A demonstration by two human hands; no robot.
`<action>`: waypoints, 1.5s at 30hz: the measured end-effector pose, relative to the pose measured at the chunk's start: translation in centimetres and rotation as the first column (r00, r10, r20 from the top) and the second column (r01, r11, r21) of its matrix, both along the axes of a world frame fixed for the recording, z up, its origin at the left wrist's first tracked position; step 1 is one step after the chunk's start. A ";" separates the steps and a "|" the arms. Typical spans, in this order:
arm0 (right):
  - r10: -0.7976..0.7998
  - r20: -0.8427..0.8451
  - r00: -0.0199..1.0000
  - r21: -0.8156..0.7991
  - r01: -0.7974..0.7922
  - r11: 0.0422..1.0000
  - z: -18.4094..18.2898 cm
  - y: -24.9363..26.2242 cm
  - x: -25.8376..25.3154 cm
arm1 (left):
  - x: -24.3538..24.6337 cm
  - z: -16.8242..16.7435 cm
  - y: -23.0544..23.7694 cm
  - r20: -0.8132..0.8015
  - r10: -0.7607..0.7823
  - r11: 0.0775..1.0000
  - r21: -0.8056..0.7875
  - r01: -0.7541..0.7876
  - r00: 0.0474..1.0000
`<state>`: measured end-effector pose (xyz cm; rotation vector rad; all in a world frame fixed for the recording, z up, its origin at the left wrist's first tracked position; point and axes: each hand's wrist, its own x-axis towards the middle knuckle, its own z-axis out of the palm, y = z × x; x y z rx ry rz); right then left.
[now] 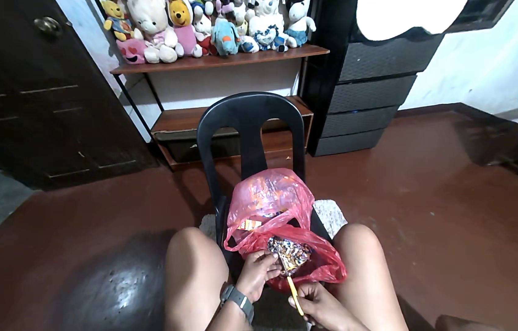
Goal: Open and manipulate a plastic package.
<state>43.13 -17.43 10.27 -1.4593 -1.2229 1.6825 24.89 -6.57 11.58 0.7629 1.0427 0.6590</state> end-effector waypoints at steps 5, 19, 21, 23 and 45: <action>-0.003 -0.002 1.000 0.003 0.003 1.000 -0.2 -0.1 -0.1 | -0.1 0.0 -0.2 -0.005 -0.005 1.000 0.007 0.005 1.000; 0.017 0.038 0.999 0.016 -0.017 1.000 0.2 -0.3 -0.2 | -0.2 0.1 -0.3 0.001 0.002 1.000 0.007 -0.002 1.000; 0.017 0.035 0.999 0.017 -0.018 1.000 0.3 -0.3 -0.2 | -0.2 0.1 -0.3 -0.009 -0.010 1.000 0.014 0.010 1.000; 0.018 0.037 0.999 0.023 -0.018 1.000 0.3 -0.3 -0.1 | -0.2 0.1 -0.3 -0.016 -0.024 0.999 0.020 0.024 1.000; 0.001 0.042 0.999 0.004 -0.002 1.000 0.0 -0.1 -0.2 | -0.2 0.0 -0.2 0.010 0.023 1.000 -0.010 -0.023 1.000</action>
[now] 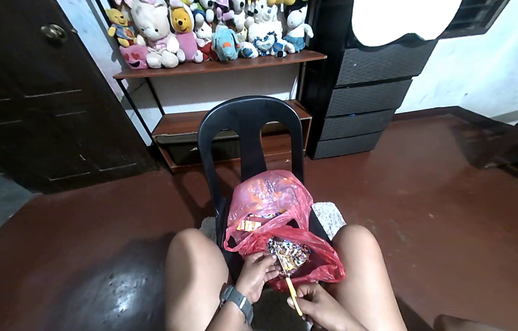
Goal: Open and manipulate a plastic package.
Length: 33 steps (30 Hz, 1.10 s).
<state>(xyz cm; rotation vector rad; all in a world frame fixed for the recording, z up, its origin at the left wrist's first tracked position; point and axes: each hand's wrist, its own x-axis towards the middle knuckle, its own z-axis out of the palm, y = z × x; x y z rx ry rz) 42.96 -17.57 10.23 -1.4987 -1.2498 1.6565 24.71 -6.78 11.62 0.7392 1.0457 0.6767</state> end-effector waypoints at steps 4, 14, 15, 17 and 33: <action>-0.003 -0.009 1.000 0.006 0.003 1.000 -0.1 0.0 0.0 | 0.0 0.0 -0.1 -0.009 -0.015 1.000 0.025 0.015 1.000; 0.004 -0.044 0.999 0.023 -0.003 1.000 -0.2 0.1 0.2 | 0.2 -0.2 0.0 -0.007 -0.019 0.999 0.047 0.019 1.000; 0.005 -0.042 0.999 0.009 -0.004 1.000 -0.2 0.2 0.1 | 0.2 -0.2 0.0 -0.009 -0.019 0.999 0.049 0.020 1.000; 0.002 -0.047 0.999 -0.004 -0.002 1.000 -0.2 0.1 0.1 | 0.3 -0.3 0.0 -0.016 -0.020 0.999 0.049 0.020 1.000; 0.001 -0.020 1.000 0.005 -0.001 1.000 -0.4 0.2 0.0 | 0.2 -0.3 0.1 -0.031 -0.047 0.998 0.050 0.048 0.998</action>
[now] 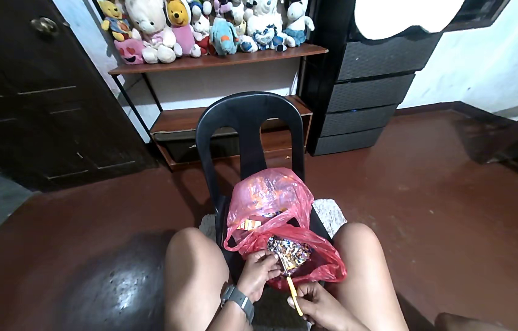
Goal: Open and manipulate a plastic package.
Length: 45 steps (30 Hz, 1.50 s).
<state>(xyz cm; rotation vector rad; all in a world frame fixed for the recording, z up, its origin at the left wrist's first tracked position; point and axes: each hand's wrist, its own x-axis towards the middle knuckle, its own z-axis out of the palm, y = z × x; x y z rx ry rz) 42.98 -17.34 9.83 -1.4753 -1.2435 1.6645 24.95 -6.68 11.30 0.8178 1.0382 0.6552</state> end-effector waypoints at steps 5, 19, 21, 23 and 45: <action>0.014 0.032 0.999 0.019 -0.015 1.000 0.2 -0.1 0.0 | -0.1 -0.1 0.0 0.003 -0.006 1.000 0.000 0.006 1.000; 0.011 0.058 0.998 0.066 -0.015 0.998 0.0 -0.3 -0.1 | -0.3 0.1 -0.1 0.009 0.013 1.000 -0.012 -0.012 1.000; 0.009 0.056 0.998 0.073 -0.013 0.997 0.0 -0.2 0.0 | -0.3 0.2 -0.1 0.007 0.005 1.000 -0.021 -0.005 1.000; 0.016 0.054 0.998 0.074 -0.020 0.997 0.0 -0.2 0.0 | -0.3 0.2 -0.1 0.006 0.000 1.000 -0.026 0.000 1.000; 0.018 0.050 0.999 0.062 -0.021 0.998 0.1 -0.4 0.0 | -0.4 0.3 -0.1 0.011 0.012 0.999 -0.035 -0.011 1.000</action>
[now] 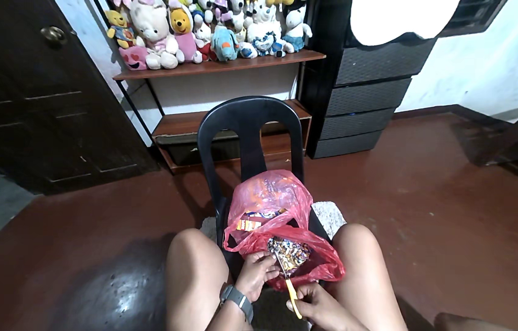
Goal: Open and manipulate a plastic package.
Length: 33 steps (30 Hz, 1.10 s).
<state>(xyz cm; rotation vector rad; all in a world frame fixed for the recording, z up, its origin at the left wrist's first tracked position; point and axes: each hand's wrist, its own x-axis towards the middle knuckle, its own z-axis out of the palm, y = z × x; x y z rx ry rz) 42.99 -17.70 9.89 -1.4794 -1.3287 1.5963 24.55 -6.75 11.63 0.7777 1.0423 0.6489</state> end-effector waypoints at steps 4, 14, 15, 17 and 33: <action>-0.013 0.033 0.999 0.003 0.013 1.000 0.2 0.1 0.0 | 0.0 0.0 0.0 -0.003 -0.020 1.000 0.007 0.020 1.000; -0.028 -0.010 1.000 0.018 0.028 0.999 0.1 0.4 0.3 | 0.1 -0.1 0.4 -0.022 -0.016 1.000 -0.008 0.016 1.000; -0.029 -0.016 0.999 0.007 0.029 1.000 0.1 0.4 0.3 | 0.1 -0.1 0.4 -0.026 -0.016 1.000 -0.010 0.016 1.000; -0.055 -0.025 0.998 -0.022 0.055 0.998 0.2 0.5 0.2 | 0.1 -0.1 0.5 -0.032 -0.019 1.000 0.000 0.019 0.999; -0.027 0.022 0.999 0.015 0.026 1.000 -0.6 0.3 0.1 | -0.1 -0.1 0.5 -0.075 -0.046 0.999 0.014 0.048 0.996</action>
